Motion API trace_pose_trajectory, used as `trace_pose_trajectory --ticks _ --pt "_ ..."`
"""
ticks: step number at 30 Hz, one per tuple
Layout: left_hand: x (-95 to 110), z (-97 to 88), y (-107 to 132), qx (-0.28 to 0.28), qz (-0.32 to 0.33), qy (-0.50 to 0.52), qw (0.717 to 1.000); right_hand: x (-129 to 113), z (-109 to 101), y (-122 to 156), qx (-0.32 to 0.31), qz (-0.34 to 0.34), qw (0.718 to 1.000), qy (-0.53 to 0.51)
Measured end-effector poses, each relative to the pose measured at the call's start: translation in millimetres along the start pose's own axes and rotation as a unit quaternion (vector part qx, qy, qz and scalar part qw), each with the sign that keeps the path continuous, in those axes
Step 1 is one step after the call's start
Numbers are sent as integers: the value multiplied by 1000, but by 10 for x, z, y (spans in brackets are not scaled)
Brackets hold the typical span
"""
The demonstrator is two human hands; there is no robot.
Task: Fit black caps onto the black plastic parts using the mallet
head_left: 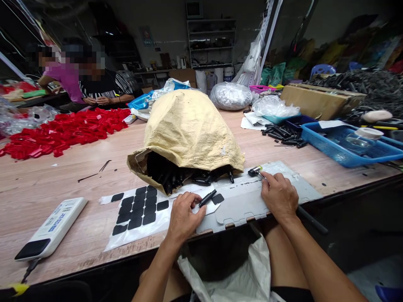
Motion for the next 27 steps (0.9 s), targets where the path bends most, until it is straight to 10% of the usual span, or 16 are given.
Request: trace_pose_trajectory --ticks 22,27 --pt "263 49 -218 -62 -2 -51 997 10 28 2 0 4 1000 -4" --pt "299 58 -270 -83 -33 104 991 0 13 5 0 1 1000 -9"
Point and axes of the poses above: each hand's wrist, its own y-axis away from the middle knuckle, its own z-axis out of the palm, x = y × z, the point moved 3 cm from there along -y, towards the middle knuckle, and after that the axes turned 6 degrees about -z, right-handed, at the moved point
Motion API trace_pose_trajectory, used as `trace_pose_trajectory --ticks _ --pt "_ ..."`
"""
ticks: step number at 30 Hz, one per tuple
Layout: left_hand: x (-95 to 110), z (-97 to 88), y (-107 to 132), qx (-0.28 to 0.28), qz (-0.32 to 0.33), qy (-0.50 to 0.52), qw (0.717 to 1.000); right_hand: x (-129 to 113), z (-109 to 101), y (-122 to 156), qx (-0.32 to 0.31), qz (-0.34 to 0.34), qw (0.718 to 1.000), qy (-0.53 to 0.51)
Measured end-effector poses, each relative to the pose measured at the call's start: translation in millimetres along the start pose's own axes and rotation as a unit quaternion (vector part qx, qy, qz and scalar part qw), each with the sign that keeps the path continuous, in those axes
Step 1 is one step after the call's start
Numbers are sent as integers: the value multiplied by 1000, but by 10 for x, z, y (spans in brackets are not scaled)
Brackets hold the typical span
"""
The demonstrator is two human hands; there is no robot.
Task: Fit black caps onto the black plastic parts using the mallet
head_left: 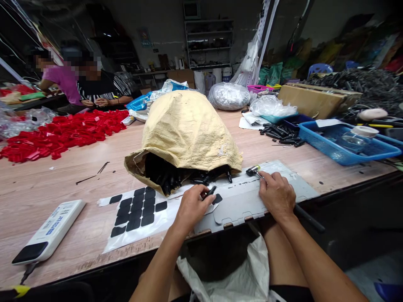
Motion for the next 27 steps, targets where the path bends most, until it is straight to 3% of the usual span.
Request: trace_pose_trajectory --ticks 4,6,10,15,23,27 --pt "-98 -33 34 -8 -87 265 960 -3 -6 -1 -1 0 1000 -2" --pt "-185 -41 86 -6 -132 311 941 -2 -5 -2 -1 1 1000 -3" --pt "-306 -69 212 -23 -140 249 958 0 0 -1 -1 0 1000 -1" --pt "-277 -163 285 2 -50 92 994 -6 -4 -1 3 1 1000 6" --pt "-253 -196 245 -1 12 -19 1000 -5 -13 -1 4 -1 1000 7" --pt "-304 -176 209 8 37 -27 999 -7 -21 0 2 1 1000 4"
Point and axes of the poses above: each hand's wrist, its own y-axis away from the middle knuckle, its own z-axis out of the palm, x = y × z, the point moved 3 cm from there along -y, towards the middle knuckle, and after that the axes turned 6 degrees about -z, right-handed, at the moved point
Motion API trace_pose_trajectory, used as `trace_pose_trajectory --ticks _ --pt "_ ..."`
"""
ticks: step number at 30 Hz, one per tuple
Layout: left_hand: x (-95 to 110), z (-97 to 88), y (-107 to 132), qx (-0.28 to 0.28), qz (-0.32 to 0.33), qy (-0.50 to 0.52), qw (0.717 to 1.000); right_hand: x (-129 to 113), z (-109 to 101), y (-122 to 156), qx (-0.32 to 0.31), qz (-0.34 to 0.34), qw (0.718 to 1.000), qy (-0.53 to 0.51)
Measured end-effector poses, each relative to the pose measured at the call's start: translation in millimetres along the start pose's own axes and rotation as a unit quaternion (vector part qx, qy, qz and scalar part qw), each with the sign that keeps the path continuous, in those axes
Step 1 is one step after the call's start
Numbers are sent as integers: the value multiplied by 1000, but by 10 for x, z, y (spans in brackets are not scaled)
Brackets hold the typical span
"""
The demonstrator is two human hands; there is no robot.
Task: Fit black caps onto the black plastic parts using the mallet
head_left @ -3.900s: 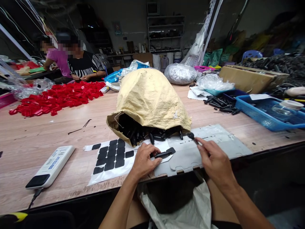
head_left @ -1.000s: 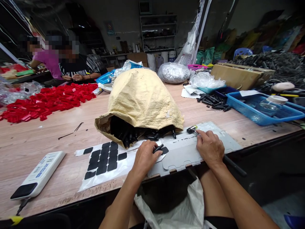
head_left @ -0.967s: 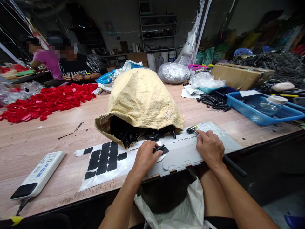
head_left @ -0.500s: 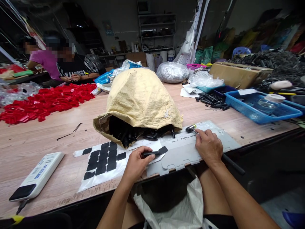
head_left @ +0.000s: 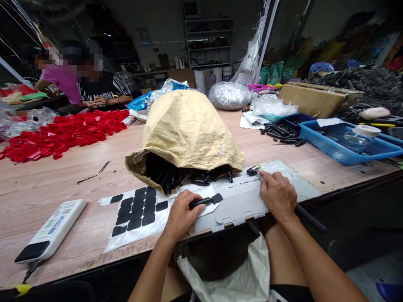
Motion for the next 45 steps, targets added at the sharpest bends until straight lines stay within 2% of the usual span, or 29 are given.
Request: trace_pose_trajectory --ticks 10,14,17,20,22,26,30,38,45 --pt "-38 35 17 7 24 -1 1000 41 14 -22 -24 3 1000 -12" --pt "-34 27 19 10 30 -4 999 127 -29 -47 -51 31 994 -91" --pt "-37 25 17 10 32 9 999 130 -131 -4 -21 55 981 -184" --pt "-31 20 21 13 33 20 999 14 -258 115 -1 53 955 -293" --pt "-26 19 25 14 34 22 999 -116 -337 221 -17 52 939 -340" --pt "-43 28 25 14 33 23 999 -435 -491 399 -59 21 913 -402" --pt "-80 44 15 14 28 11 999 -717 -617 463 -75 -34 895 -438" --pt "-41 30 -2 4 27 17 999 -1007 -600 486 -105 -70 893 -431" --pt "-59 31 11 4 24 15 1000 -1128 -560 552 -133 -110 918 -357"
Point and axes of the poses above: each hand's wrist, its own y-axis away from the middle knuckle, its own z-axis out of the palm, x = y × z, the point moved 3 cm from there along -y, towards the middle knuckle, and after that the axes turned 6 degrees about -z, right-handed, at the moved point
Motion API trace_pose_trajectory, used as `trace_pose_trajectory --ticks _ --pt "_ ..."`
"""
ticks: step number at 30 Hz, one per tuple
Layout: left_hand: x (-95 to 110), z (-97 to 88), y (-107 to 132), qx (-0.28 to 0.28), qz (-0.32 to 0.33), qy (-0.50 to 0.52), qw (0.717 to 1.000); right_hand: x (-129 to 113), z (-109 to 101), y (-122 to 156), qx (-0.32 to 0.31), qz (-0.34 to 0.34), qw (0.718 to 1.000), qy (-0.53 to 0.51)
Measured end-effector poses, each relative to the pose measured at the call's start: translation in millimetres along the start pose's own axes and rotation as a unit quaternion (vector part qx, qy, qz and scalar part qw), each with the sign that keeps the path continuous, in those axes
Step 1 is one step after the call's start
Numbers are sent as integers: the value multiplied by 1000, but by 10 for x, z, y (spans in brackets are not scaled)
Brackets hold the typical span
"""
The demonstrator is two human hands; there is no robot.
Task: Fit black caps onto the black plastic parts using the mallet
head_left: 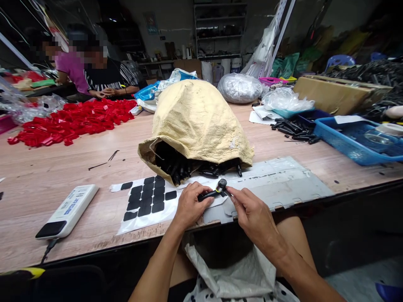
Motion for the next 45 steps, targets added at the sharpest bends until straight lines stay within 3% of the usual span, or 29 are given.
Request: trace_pose_trajectory --ticks 6,14,26,33,37,39,45 --pt "-7 -1 -3 7 6 5 1000 15 -29 8 -8 -4 1000 3" --pt "-41 21 -6 1 10 -1 1000 -95 -197 -145 43 -39 998 -32" --pt "-32 20 14 -1 3 -3 1000 -156 9 12 -17 -53 998 -11" --pt "-36 14 -17 -16 6 -15 1000 -331 -117 9 80 -134 986 -59" --pt "-22 9 -12 -23 1 -6 1000 -262 6 40 -3 -113 994 12" --pt "-23 9 -12 -23 -1 0 1000 -239 -28 12 -16 -96 995 11" --pt "-40 17 -19 -22 0 0 1000 -319 -304 -25 114 -123 985 -50"
Point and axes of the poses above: each hand's wrist, its own y-axis away from the middle knuckle, its own z-axis out of the palm, x = y × z, the point moved 3 cm from there along -y, towards the middle knuckle, and after that the axes turned 6 degrees about -z, right-handed, at the moved point
